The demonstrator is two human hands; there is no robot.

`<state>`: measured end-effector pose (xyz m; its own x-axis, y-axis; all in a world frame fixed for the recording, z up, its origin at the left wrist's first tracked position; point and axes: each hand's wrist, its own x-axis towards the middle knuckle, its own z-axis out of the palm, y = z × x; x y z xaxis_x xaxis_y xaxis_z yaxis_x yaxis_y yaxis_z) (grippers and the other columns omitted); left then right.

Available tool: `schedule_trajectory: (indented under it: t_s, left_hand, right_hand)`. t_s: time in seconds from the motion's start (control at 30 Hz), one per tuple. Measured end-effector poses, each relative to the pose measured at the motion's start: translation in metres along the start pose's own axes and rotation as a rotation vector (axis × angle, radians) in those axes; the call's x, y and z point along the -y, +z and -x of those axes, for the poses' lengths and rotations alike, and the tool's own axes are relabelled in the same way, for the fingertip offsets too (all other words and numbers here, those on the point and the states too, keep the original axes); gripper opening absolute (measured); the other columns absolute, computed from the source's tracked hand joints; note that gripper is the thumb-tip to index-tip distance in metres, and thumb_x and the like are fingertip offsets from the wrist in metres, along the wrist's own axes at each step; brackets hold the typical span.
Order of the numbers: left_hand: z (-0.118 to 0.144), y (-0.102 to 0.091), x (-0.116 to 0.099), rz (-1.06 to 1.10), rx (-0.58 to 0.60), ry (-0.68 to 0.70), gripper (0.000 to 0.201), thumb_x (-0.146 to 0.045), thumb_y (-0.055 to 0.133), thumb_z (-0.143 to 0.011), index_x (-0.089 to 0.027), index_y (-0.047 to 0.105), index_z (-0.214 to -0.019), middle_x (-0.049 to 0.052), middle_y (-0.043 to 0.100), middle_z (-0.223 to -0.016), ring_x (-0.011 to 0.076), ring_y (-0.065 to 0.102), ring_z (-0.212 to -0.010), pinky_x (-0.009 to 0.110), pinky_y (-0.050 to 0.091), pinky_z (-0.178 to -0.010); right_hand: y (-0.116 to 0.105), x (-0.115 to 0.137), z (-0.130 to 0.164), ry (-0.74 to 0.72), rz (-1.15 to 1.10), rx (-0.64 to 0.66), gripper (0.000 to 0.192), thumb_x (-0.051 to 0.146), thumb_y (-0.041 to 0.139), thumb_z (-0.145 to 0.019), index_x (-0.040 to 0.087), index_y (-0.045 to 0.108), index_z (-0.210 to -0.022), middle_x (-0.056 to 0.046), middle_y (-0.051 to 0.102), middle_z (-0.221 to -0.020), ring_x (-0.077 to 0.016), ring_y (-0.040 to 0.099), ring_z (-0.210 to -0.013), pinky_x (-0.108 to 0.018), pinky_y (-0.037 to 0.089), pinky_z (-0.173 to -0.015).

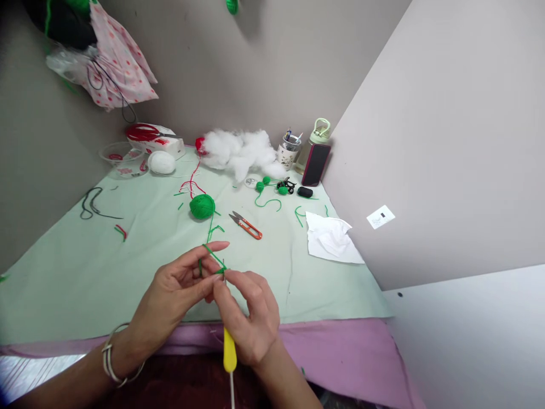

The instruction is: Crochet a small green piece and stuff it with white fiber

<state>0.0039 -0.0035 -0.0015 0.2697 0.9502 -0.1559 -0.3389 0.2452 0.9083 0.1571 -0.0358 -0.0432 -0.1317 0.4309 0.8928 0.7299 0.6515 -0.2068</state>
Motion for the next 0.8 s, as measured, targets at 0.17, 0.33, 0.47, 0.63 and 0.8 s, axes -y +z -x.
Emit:
schedule_trajectory:
  t_s: [0.17, 0.33, 0.47, 0.63, 0.8]
  left_hand:
    - [-0.003, -0.004, -0.007, 0.244, 0.121, -0.209, 0.046, -0.028, 0.088, -0.083, -0.020, 0.076, -0.127, -0.005, 0.059, -0.084, -0.0039, 0.031, -0.045, 0.014, 0.023, -0.044]
    - [-0.006, -0.009, -0.012, 0.203, 0.084, -0.130, 0.038, -0.023, 0.087, -0.082, -0.023, 0.080, -0.119, -0.005, 0.058, -0.089, -0.0051, 0.029, -0.045, 0.017, 0.018, -0.044]
    - [-0.004, -0.006, -0.007, 0.113, 0.137, -0.111, 0.037, -0.032, 0.087, -0.084, -0.025, 0.080, -0.119, -0.003, 0.060, -0.091, -0.0027, 0.036, -0.045, 0.019, 0.021, -0.043]
    - [-0.003, -0.005, -0.003, 0.099, 0.117, -0.095, 0.049, -0.031, 0.086, -0.086, -0.027, 0.072, -0.133, -0.003, 0.064, -0.091, -0.0005, 0.042, -0.048, 0.019, 0.026, -0.046]
    - [-0.005, -0.010, -0.009, 0.204, 0.213, -0.239, 0.048, -0.028, 0.085, -0.086, -0.022, 0.073, -0.132, -0.002, 0.062, -0.088, -0.0035, 0.029, -0.044, 0.020, 0.015, -0.045]
  right_hand:
    - [-0.005, 0.000, -0.004, 0.148, -0.123, -0.005, 0.037, 0.005, 0.061, -0.099, 0.027, 0.076, -0.125, -0.007, 0.076, -0.110, -0.0209, 0.074, -0.097, -0.034, 0.064, -0.078]
    - [-0.008, -0.001, -0.021, 0.669, -0.662, -0.076, 0.023, 0.017, 0.056, -0.106, 0.026, 0.077, -0.105, -0.002, 0.073, -0.087, -0.0164, 0.068, -0.074, -0.033, 0.058, -0.070]
    - [-0.002, -0.001, -0.023, 0.726, -0.798, -0.071, 0.020, 0.021, 0.060, -0.105, 0.027, 0.079, -0.102, -0.003, 0.077, -0.095, -0.0164, 0.069, -0.081, -0.032, 0.059, -0.073]
    - [-0.003, 0.000, -0.020, 0.639, -0.697, -0.027, 0.021, 0.020, 0.062, -0.104, 0.028, 0.081, -0.106, -0.004, 0.078, -0.097, -0.0179, 0.070, -0.088, -0.033, 0.060, -0.078]
    - [-0.008, -0.007, -0.023, 0.808, -0.872, -0.127, 0.017, 0.028, 0.064, -0.103, 0.025, 0.080, -0.098, -0.003, 0.075, -0.086, -0.0152, 0.069, -0.068, -0.031, 0.060, -0.066]
